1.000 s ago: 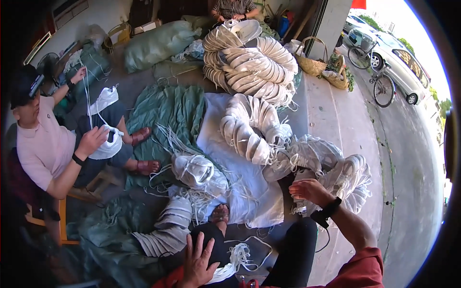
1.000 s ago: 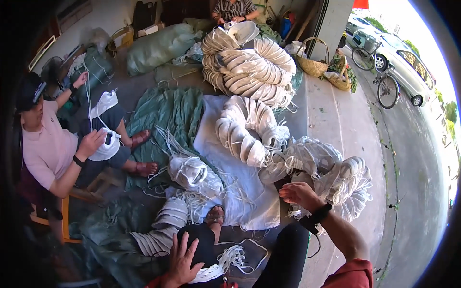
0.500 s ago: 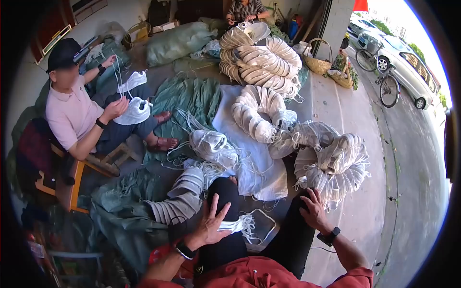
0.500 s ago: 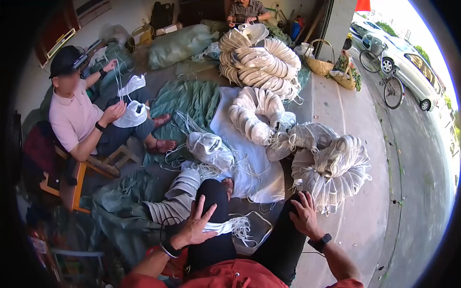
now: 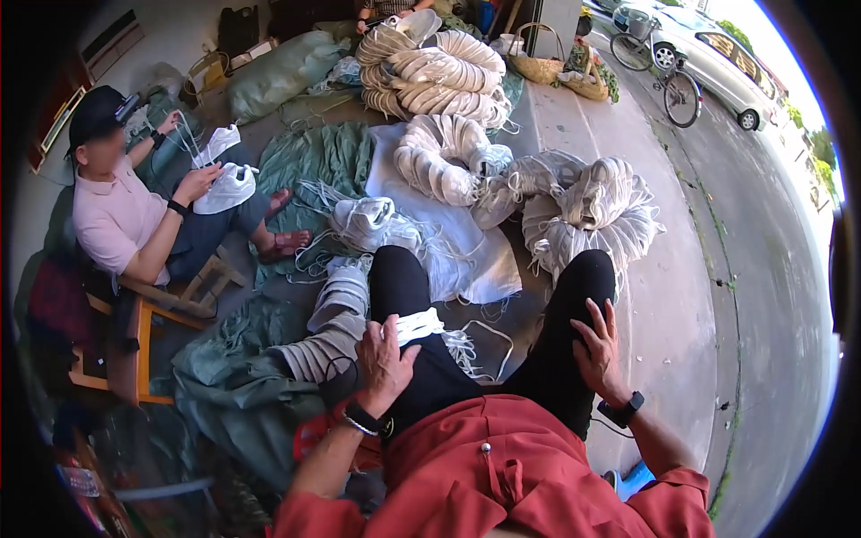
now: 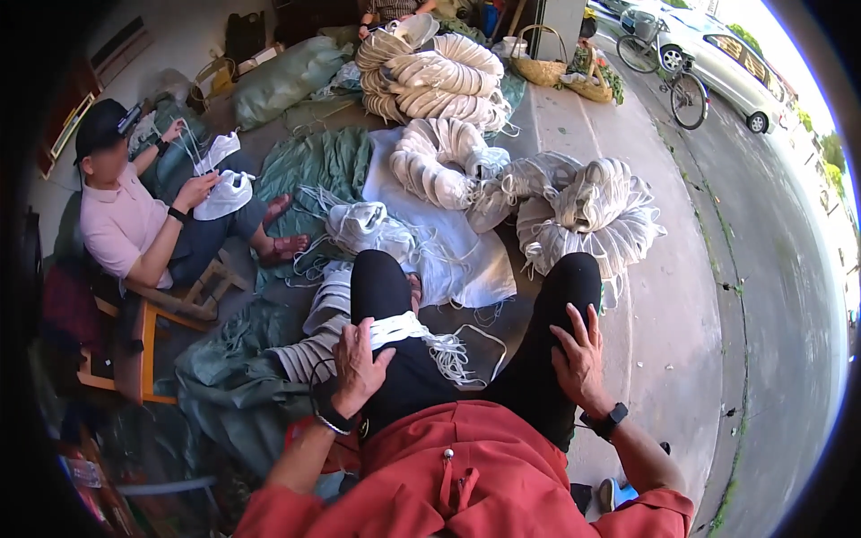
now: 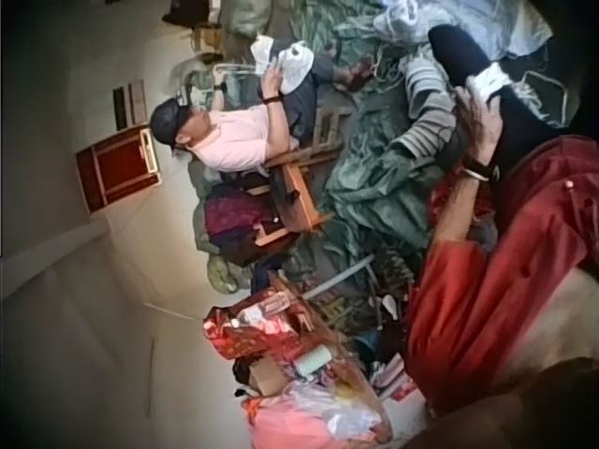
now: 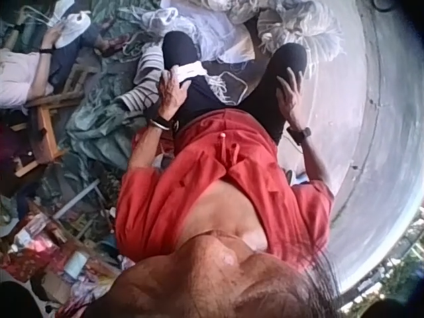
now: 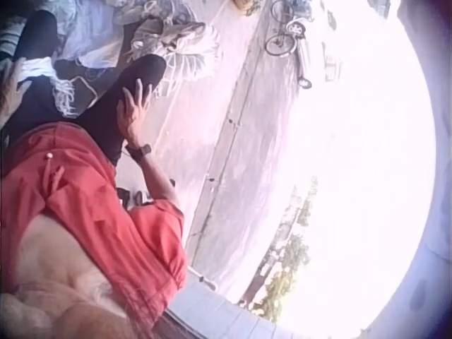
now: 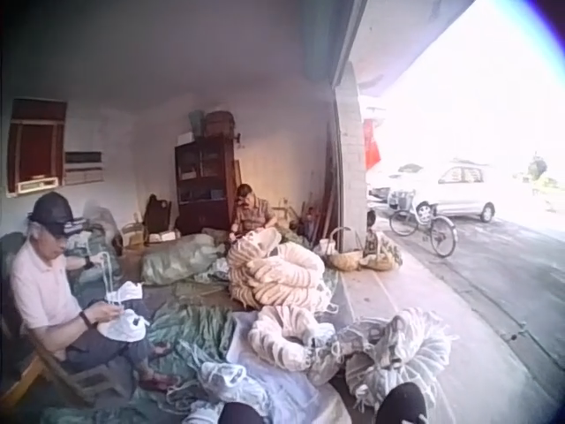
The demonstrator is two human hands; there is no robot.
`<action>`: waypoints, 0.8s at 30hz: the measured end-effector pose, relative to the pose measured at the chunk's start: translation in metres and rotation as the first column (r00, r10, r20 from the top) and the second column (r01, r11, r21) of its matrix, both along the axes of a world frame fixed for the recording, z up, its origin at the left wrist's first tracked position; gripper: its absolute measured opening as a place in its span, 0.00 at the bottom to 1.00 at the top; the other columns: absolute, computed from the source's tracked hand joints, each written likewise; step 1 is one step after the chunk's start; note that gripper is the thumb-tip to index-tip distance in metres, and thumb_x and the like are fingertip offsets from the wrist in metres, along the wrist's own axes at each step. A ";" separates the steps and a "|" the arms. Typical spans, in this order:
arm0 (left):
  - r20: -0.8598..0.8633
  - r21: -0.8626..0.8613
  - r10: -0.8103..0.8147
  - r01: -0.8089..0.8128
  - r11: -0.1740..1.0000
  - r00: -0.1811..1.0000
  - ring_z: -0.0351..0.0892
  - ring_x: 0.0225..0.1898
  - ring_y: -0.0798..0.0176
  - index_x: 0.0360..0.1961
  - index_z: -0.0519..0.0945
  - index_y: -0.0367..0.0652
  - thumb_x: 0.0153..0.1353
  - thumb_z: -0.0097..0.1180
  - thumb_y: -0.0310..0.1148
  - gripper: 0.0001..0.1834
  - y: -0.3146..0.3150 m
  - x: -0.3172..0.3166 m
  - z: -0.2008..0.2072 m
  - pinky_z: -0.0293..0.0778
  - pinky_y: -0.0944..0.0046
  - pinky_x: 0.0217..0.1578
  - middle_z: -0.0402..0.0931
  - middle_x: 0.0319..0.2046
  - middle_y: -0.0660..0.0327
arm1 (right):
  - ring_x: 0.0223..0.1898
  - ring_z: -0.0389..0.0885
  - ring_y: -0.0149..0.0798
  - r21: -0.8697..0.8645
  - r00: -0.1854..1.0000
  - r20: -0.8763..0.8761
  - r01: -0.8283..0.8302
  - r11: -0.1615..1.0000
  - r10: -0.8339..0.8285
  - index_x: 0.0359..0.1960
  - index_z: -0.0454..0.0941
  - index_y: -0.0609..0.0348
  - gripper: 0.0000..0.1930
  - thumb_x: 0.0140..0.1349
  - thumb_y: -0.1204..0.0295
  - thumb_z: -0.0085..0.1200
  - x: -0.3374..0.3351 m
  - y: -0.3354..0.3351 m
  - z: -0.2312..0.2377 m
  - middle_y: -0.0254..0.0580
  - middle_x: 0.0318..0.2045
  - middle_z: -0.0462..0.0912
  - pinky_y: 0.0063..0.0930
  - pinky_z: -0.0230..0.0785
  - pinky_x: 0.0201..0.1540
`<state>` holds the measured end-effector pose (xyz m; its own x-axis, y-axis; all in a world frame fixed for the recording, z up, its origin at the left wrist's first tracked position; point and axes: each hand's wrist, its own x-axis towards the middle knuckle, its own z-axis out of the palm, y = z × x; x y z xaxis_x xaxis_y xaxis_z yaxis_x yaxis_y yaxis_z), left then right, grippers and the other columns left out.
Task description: The recorder is lacing white athletic shoes as part of a manufacturing batch process.
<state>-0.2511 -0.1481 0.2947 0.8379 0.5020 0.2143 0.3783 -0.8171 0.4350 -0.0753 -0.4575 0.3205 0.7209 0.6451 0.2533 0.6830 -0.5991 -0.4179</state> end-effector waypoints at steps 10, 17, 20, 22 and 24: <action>-0.250 -0.582 -0.682 0.456 0.673 0.688 0.74 0.31 0.41 0.34 0.71 0.40 0.58 0.46 0.35 0.09 -0.026 -0.040 -0.009 0.68 0.49 0.30 0.74 0.25 0.44 | 0.65 0.44 0.59 0.045 0.999 0.039 0.015 0.999 -0.017 0.44 0.74 0.58 0.19 0.47 0.78 0.49 -0.012 -0.006 -0.008 0.49 0.61 0.57 0.53 0.42 0.62; 0.089 -0.981 0.115 0.067 0.180 0.989 0.62 0.14 0.78 0.34 0.67 0.42 0.59 0.47 0.28 0.03 0.041 0.001 0.065 0.59 0.76 0.14 0.65 0.17 0.69 | 0.61 0.54 0.56 0.004 0.992 -0.017 -0.125 0.992 0.125 0.39 0.75 0.60 0.16 0.44 0.79 0.50 0.041 0.031 -0.012 0.52 0.55 0.64 0.53 0.42 0.61; 0.234 -0.918 0.390 0.071 0.389 0.890 0.52 0.12 0.82 0.32 0.68 0.44 0.62 0.46 0.32 0.05 0.080 0.013 0.090 0.48 0.79 0.11 0.58 0.15 0.73 | 0.53 0.66 0.54 0.026 0.970 -0.069 -0.234 0.972 0.235 0.38 0.75 0.62 0.14 0.45 0.78 0.52 0.085 0.063 -0.028 0.51 0.49 0.71 0.44 0.58 0.54; 0.179 -0.893 0.507 -0.077 0.444 0.843 0.51 0.12 0.82 0.31 0.68 0.44 0.62 0.46 0.33 0.06 0.097 0.020 0.085 0.47 0.78 0.11 0.56 0.14 0.74 | 0.49 0.70 0.53 0.052 0.907 -0.321 -0.270 0.962 0.272 0.38 0.75 0.62 0.14 0.46 0.77 0.52 0.112 0.084 -0.042 0.51 0.45 0.73 0.42 0.62 0.50; 0.129 -0.892 0.554 -0.148 0.427 0.822 0.50 0.12 0.82 0.31 0.68 0.44 0.63 0.46 0.34 0.06 0.107 0.029 0.075 0.47 0.78 0.11 0.55 0.14 0.74 | 0.38 0.77 0.51 0.074 0.805 -0.472 -0.371 0.926 0.360 0.39 0.75 0.63 0.13 0.49 0.74 0.53 0.131 0.096 -0.054 0.49 0.37 0.78 0.36 0.70 0.40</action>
